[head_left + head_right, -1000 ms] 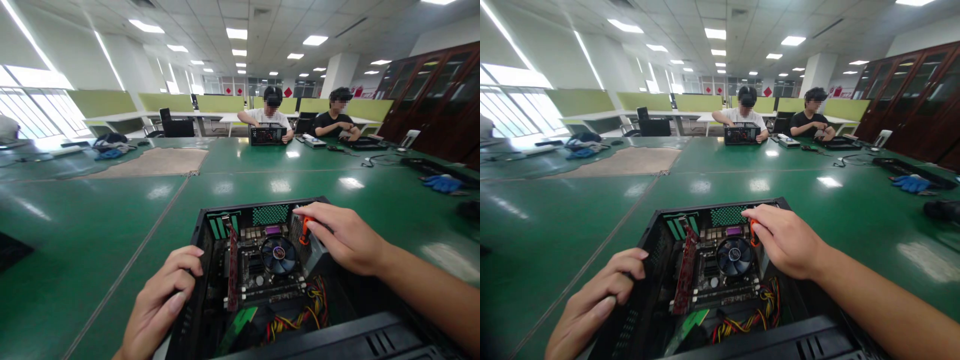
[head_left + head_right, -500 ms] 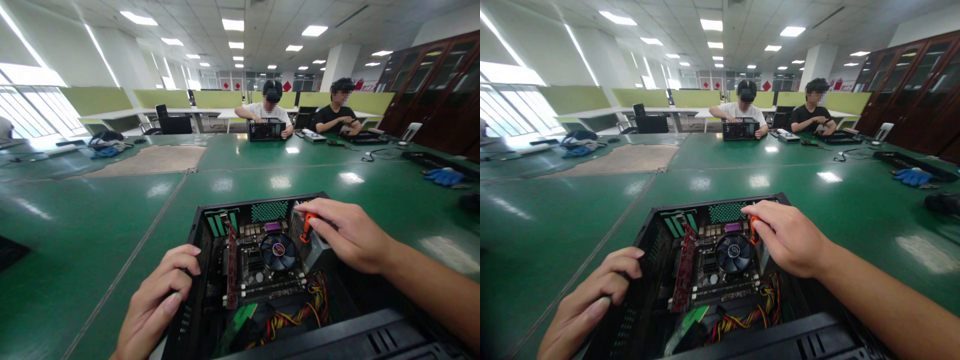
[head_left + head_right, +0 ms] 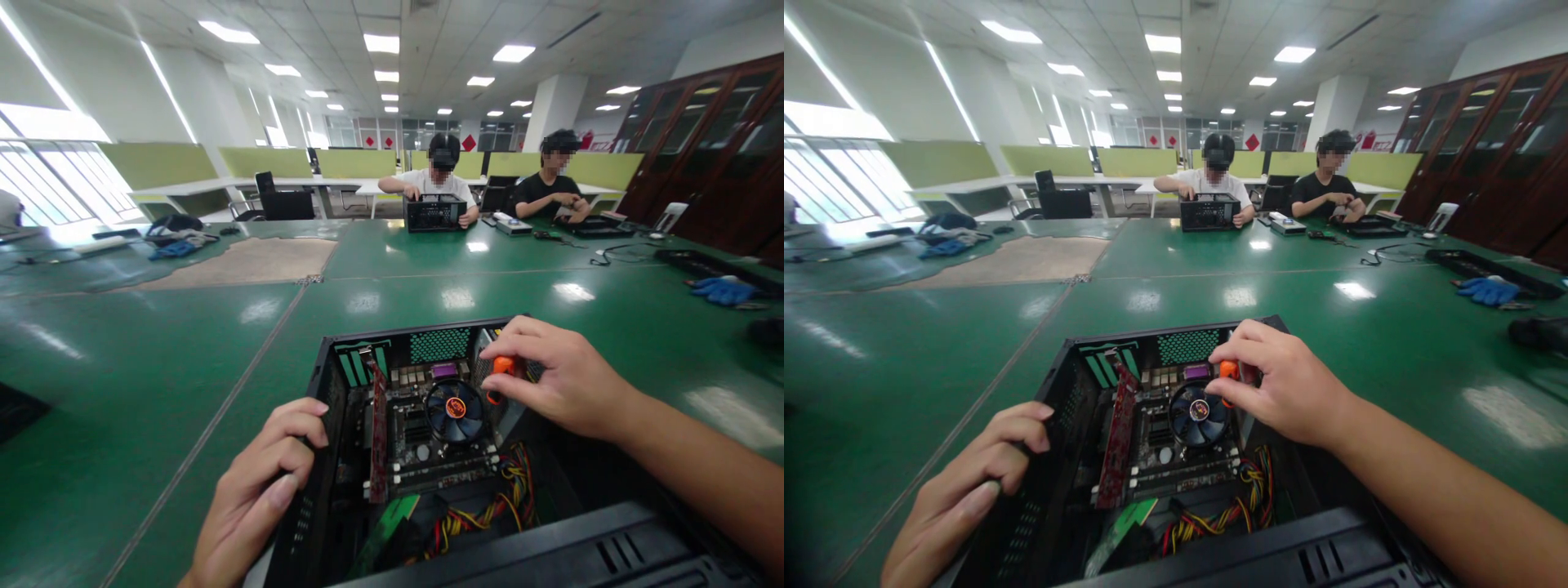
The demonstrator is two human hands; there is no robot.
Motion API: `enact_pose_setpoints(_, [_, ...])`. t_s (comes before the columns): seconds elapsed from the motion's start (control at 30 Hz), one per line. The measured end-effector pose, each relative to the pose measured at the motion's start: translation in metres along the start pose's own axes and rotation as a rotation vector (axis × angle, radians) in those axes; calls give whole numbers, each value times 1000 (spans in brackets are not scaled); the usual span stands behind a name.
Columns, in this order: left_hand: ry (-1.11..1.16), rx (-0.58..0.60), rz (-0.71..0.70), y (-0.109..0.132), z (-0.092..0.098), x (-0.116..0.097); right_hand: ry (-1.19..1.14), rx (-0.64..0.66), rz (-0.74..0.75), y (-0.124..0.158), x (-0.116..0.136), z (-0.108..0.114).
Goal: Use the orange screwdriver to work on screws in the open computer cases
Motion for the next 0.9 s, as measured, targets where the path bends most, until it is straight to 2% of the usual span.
enact_pose_setpoints(0.23, [-7, -8, -7, 0, 0, -1, -31, 17, 28, 2, 2, 0])
enact_pose_setpoints(0.4, [-21, -13, -4, -1, 1, -2, 8, 22, -19, 2, -2, 0])
enact_pose_setpoints(0.5, [-23, -20, 15, -1, 1, -2, -12, -63, -31, 3, 0, 6])
enact_pose_setpoints(0.63, [-11, -23, 3, 0, 0, -2, -167, -172, 58, 5, 10, 13])
enact_pose_setpoints(0.9, [5, -38, 21, -1, 0, -2, -230, -33, 211, 2, 21, -4])
Point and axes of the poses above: each hand's wrist, its own y-axis away from the middle knuckle, its own z-axis out of the back of the hand, x = y × z, the point moved 5 cm from there along -y, towards the middle knuckle
